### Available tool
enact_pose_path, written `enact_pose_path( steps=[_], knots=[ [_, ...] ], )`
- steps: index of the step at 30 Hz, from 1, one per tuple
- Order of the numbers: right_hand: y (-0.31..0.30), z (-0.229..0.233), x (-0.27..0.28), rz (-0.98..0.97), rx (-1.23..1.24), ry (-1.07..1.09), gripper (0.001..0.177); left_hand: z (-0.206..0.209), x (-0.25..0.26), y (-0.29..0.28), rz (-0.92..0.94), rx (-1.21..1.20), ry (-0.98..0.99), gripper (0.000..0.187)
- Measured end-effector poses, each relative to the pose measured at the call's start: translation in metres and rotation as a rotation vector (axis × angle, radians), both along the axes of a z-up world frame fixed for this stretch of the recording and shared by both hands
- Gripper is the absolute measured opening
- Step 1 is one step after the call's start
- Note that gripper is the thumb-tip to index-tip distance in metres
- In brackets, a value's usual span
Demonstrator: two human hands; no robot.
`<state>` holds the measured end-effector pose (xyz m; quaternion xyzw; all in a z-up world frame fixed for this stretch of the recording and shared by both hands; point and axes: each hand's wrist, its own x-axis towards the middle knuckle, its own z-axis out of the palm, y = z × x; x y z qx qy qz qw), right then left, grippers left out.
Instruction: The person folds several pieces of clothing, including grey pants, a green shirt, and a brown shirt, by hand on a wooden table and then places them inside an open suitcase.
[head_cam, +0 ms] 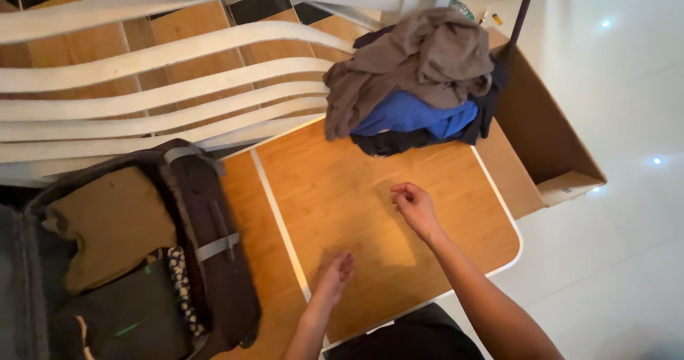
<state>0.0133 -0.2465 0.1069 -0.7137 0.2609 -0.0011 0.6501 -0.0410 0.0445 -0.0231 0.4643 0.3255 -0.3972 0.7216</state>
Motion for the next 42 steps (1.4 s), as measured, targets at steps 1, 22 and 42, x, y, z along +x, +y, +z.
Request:
enact_pose_path(
  steps=[1, 22, 42],
  knots=[
    [-0.011, -0.004, -0.001, -0.018, 0.076, -0.038, 0.02, 0.0, 0.002, -0.011, -0.021, -0.003, -0.005, 0.031],
    [-0.129, 0.082, 0.182, -0.311, 0.93, 0.009, 0.065, 0.081, 0.064, -0.16, -0.006, -0.015, -0.088, 0.037],
    [-0.063, 0.026, 0.067, -0.121, 0.387, -0.193, 0.023, 0.118, 0.115, -0.185, 0.04, -0.236, -0.132, 0.059]
  ],
)
